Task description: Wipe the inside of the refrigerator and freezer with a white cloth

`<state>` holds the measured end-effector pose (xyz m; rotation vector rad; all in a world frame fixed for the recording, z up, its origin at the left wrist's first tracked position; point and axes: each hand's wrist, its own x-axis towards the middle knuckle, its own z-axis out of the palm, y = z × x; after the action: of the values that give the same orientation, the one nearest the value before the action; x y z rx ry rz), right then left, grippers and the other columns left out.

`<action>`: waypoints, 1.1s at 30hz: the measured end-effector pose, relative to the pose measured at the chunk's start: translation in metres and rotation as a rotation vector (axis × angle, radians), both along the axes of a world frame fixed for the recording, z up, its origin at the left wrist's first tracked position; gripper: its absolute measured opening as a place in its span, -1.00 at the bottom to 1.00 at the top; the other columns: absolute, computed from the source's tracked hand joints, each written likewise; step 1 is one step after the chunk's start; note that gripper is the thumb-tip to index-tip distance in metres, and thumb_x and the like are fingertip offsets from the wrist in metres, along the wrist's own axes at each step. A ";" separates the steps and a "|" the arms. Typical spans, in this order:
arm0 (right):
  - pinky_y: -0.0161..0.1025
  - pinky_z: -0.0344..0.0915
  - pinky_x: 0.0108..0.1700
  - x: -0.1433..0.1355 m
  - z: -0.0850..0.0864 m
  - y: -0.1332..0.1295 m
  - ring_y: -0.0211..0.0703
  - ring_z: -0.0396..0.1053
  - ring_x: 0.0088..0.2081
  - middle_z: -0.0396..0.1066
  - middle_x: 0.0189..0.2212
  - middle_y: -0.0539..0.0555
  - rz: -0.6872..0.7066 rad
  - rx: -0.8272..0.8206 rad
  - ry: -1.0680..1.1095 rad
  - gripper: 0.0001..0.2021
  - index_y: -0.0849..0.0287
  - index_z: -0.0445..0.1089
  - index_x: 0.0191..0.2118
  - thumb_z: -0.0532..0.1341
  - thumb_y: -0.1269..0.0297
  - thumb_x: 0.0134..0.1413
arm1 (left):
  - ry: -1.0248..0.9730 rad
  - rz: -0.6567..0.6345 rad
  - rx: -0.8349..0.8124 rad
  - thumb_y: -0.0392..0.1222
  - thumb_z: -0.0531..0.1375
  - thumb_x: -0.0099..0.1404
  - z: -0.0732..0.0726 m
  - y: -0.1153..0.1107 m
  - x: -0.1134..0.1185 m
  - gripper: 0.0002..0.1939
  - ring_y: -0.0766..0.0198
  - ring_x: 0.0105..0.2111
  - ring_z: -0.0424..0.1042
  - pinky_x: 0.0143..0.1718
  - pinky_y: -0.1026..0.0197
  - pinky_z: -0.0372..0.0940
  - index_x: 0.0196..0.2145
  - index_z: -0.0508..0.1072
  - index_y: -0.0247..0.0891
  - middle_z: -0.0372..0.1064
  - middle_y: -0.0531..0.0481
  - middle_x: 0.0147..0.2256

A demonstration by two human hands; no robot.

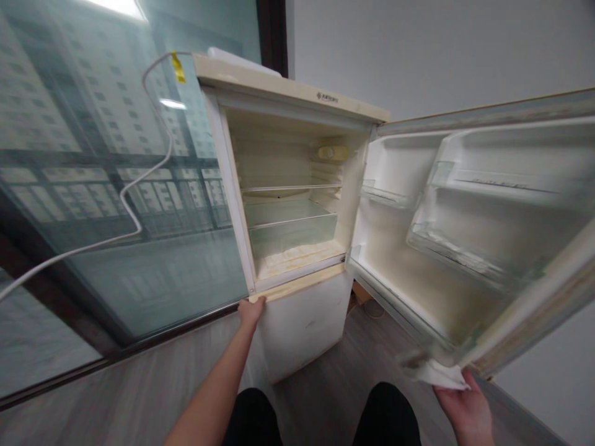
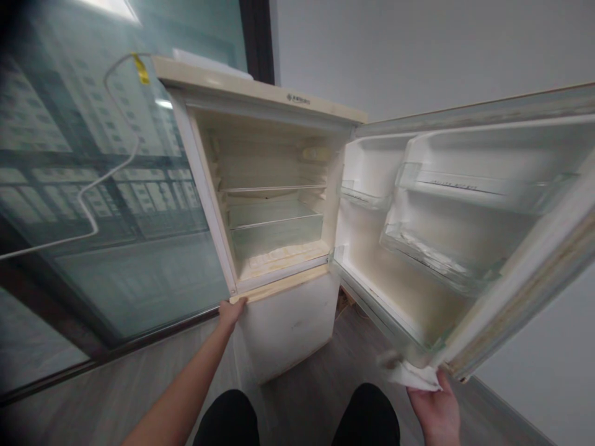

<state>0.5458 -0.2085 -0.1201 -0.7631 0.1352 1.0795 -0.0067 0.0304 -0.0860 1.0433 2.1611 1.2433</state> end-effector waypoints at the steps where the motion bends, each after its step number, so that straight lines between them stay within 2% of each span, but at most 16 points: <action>1: -0.01 0.50 -0.11 0.001 -0.001 -0.002 -0.06 0.56 -0.22 0.61 -0.16 0.16 -0.005 0.004 0.008 -0.66 0.17 0.55 -0.03 0.09 0.27 0.22 | 0.000 0.020 -0.018 0.03 0.27 0.36 -0.001 -0.001 0.003 -0.60 0.08 -0.01 0.46 0.04 -0.08 0.37 0.02 0.45 -0.27 0.44 -0.14 0.02; 5: -0.01 0.54 -0.21 0.007 0.000 -0.009 -0.04 0.57 -0.26 0.60 -0.24 0.16 -0.023 -0.025 0.085 -0.66 0.18 0.54 -0.10 0.07 0.36 0.12 | 0.006 0.093 -0.047 0.01 0.26 0.37 -0.004 -0.007 0.017 -0.56 0.02 0.11 0.39 0.14 -0.16 0.30 0.10 0.40 -0.27 0.38 -0.18 0.11; 10: -0.03 0.55 -0.28 0.013 -0.004 -0.015 -0.03 0.57 -0.33 0.59 -0.30 0.17 -0.012 -0.053 0.101 -0.69 0.18 0.51 -0.17 0.09 0.39 0.02 | 0.008 0.142 -0.013 0.02 0.22 0.40 -0.006 -0.013 0.028 -0.53 0.00 0.13 0.36 0.16 -0.17 0.28 0.15 0.36 -0.27 0.34 -0.19 0.14; 14: -0.05 0.56 -0.30 0.016 -0.010 -0.016 -0.02 0.58 -0.31 0.59 -0.26 0.20 0.000 -0.050 0.080 -0.70 0.18 0.50 -0.17 0.10 0.39 -0.02 | -0.009 0.148 -0.010 0.01 0.26 0.37 -0.004 -0.012 0.026 -0.55 0.02 0.10 0.39 0.13 -0.15 0.31 0.11 0.39 -0.28 0.38 -0.18 0.10; 18: -0.04 0.56 -0.34 0.009 -0.009 -0.018 -0.02 0.58 -0.33 0.60 -0.29 0.19 -0.014 -0.081 0.122 -0.64 0.20 0.48 -0.13 0.03 0.45 -0.01 | -0.028 0.166 -0.018 -0.01 0.26 0.37 -0.005 -0.009 0.025 -0.57 0.04 0.08 0.41 0.11 -0.14 0.33 0.10 0.41 -0.27 0.40 -0.17 0.09; 24: -0.06 0.58 -0.31 0.001 -0.011 -0.023 -0.03 0.59 -0.29 0.60 -0.28 0.19 0.034 -0.014 0.095 -0.57 0.22 0.48 -0.08 0.01 0.51 -0.02 | -0.057 0.190 -0.009 -0.01 0.26 0.38 -0.006 -0.005 0.026 -0.58 0.05 0.05 0.43 0.10 -0.13 0.35 0.10 0.41 -0.28 0.40 -0.17 0.09; 33: 0.01 0.54 -0.31 0.012 -0.025 -0.019 0.00 0.57 -0.31 0.59 -0.30 0.16 0.006 -0.136 0.167 -0.62 0.19 0.51 -0.14 0.04 0.49 -0.02 | -0.089 0.194 0.037 -0.02 0.28 0.36 -0.012 -0.002 0.024 -0.58 0.05 0.05 0.43 0.10 -0.13 0.34 0.07 0.42 -0.28 0.41 -0.16 0.07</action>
<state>0.5576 -0.2272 -0.1456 -0.7943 0.3513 1.1474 0.0170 0.0279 -0.0976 0.7916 2.2197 1.3931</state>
